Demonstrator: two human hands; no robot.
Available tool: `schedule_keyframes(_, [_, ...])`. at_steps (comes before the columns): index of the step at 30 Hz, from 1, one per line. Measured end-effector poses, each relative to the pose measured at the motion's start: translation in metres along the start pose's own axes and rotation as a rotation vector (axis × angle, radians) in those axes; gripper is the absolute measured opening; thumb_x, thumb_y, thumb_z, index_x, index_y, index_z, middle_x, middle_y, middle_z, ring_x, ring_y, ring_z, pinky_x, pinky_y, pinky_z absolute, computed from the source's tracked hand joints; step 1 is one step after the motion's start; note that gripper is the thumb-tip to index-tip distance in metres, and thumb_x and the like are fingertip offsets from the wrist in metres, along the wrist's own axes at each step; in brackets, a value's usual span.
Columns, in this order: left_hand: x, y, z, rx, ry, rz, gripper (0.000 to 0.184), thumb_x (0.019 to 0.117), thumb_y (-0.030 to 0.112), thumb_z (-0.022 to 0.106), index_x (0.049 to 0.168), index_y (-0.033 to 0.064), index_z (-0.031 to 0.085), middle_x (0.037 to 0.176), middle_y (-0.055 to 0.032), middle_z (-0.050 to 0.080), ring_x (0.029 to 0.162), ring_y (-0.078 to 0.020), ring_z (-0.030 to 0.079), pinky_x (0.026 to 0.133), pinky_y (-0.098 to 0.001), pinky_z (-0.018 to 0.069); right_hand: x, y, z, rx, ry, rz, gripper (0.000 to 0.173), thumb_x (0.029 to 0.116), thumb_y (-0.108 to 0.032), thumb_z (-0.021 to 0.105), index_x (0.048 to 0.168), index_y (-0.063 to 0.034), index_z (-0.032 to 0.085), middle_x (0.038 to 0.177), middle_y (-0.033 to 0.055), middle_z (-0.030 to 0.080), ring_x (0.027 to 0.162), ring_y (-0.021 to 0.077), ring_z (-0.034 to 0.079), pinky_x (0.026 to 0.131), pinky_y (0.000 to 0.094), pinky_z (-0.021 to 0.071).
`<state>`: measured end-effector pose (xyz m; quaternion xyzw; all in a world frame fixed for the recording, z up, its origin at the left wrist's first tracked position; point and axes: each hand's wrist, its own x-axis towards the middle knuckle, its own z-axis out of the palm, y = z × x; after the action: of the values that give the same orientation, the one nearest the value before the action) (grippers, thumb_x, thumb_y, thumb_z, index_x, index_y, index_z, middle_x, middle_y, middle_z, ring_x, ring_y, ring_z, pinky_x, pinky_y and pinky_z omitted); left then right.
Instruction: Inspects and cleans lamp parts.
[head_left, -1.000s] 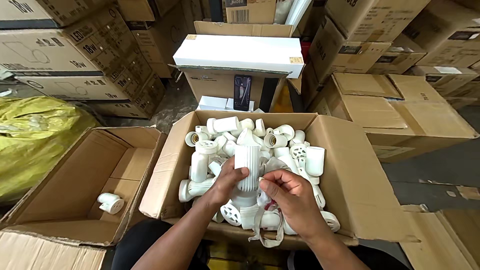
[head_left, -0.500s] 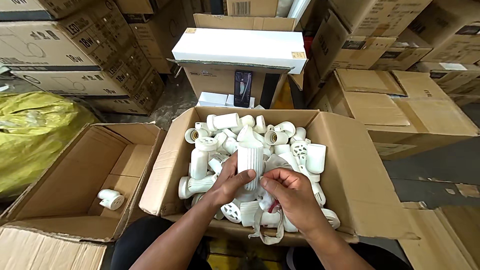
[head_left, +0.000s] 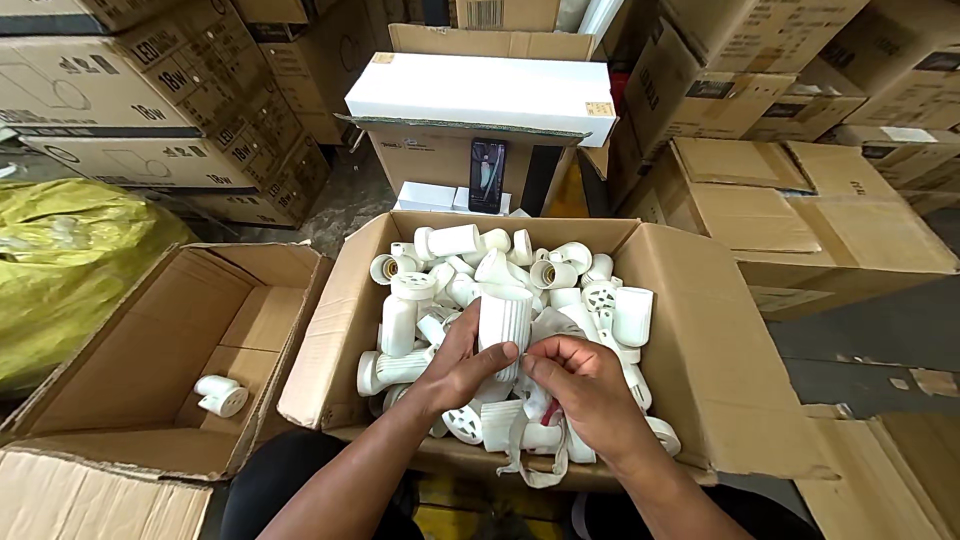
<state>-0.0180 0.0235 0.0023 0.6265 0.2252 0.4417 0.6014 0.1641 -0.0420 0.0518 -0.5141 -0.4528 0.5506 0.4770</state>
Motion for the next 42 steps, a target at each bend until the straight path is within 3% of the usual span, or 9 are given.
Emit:
schedule_keyframes(7, [-0.004,0.001,-0.002,0.142,0.022,-0.005,0.081,0.0955,0.061,0.057,0.133,-0.0096,0.046,0.117,-0.0075,0.066,0.108,-0.0087,0.066,0.097,-0.0309,0.0559,-0.006,0.002,0.006,-0.069,0.05,-0.053,0.007,0.0908,-0.011,0.074,0.09,-0.0037,0.073,0.066,0.0018,0.066,0.048,0.0086,0.059,0.041,0.023,0.0515])
schedule_keyframes(13, [-0.01,0.003,0.003,0.288,-0.076,-0.07,0.08,0.0954,0.065,0.053,0.132,-0.0056,0.053,0.119,-0.0099,0.066,0.109,-0.0115,0.065,0.098,-0.0357,0.0555,0.004,0.0,-0.003,-0.068,0.212,-0.265,0.009,0.0899,-0.01,0.075,0.091,-0.0017,0.074,0.071,0.0014,0.069,0.054,0.0061,0.061,0.047,0.0204,0.0522])
schedule_keyframes(17, [-0.006,0.009,0.005,0.169,-0.048,-0.098,0.075,0.0948,0.062,0.056,0.129,-0.0046,0.054,0.111,-0.0027,0.069,0.102,-0.0059,0.067,0.093,-0.03,0.0575,-0.003,-0.001,0.001,-0.082,0.154,-0.166,0.01,0.0908,-0.013,0.074,0.09,-0.0029,0.072,0.069,0.0004,0.067,0.052,0.006,0.059,0.046,0.0218,0.0516])
schedule_keyframes(25, [-0.007,0.006,0.001,0.194,-0.088,-0.062,0.072,0.0968,0.058,0.056,0.13,-0.0059,0.053,0.114,-0.0051,0.069,0.105,-0.0073,0.066,0.095,-0.0318,0.0565,-0.002,0.0,0.0,-0.052,0.156,-0.139,0.012,0.0913,-0.014,0.074,0.089,-0.003,0.072,0.068,0.0006,0.066,0.052,0.0063,0.058,0.046,0.0218,0.0504])
schedule_keyframes(29, [-0.006,0.01,-0.007,0.321,-0.167,-0.063,0.08,0.0949,0.066,0.053,0.132,-0.0044,0.054,0.118,-0.009,0.067,0.108,-0.0112,0.065,0.096,-0.0366,0.0562,0.0,-0.008,-0.006,-0.03,0.146,-0.14,0.011,0.09,-0.014,0.076,0.089,-0.0039,0.073,0.069,0.0,0.067,0.053,0.0054,0.059,0.048,0.0211,0.0505])
schedule_keyframes(31, [-0.008,0.009,-0.002,0.254,-0.154,-0.065,0.081,0.0946,0.066,0.054,0.132,-0.0052,0.054,0.117,-0.0076,0.067,0.108,-0.0098,0.065,0.097,-0.0348,0.0553,0.0,-0.011,-0.009,-0.037,0.138,-0.133,0.011,0.0893,-0.014,0.076,0.088,-0.0037,0.073,0.068,0.0002,0.067,0.053,0.0057,0.058,0.048,0.0214,0.05])
schedule_keyframes(34, [-0.004,0.012,-0.003,-0.017,0.094,-0.066,0.072,0.0874,0.062,0.067,0.125,0.0026,0.054,0.105,0.0045,0.072,0.096,-0.0044,0.069,0.088,-0.0291,0.0588,-0.014,0.007,0.009,-0.229,-0.09,-0.028,0.014,0.0899,-0.019,0.074,0.087,-0.0056,0.073,0.07,-0.0008,0.067,0.057,0.0059,0.061,0.053,0.0257,0.0532])
schedule_keyframes(37, [0.001,0.019,-0.016,-0.256,0.199,0.011,0.055,0.088,0.054,0.069,0.12,0.0101,0.061,0.104,0.0014,0.074,0.097,-0.0101,0.07,0.089,-0.0339,0.0583,-0.017,0.019,0.021,-0.34,-0.3,0.026,0.017,0.092,-0.027,0.073,0.087,-0.011,0.074,0.071,-0.0048,0.066,0.06,0.0016,0.06,0.056,0.0215,0.0511])
schedule_keyframes(42, [-0.004,0.011,-0.016,-0.44,0.2,-0.055,0.048,0.0852,0.049,0.072,0.113,0.0099,0.068,0.1,-0.0055,0.074,0.093,-0.0162,0.072,0.084,-0.0368,0.0592,-0.013,0.003,0.008,-0.076,-0.197,-0.154,0.012,0.093,-0.018,0.073,0.093,-0.0063,0.073,0.074,-0.002,0.069,0.06,0.0049,0.064,0.053,0.021,0.0557])
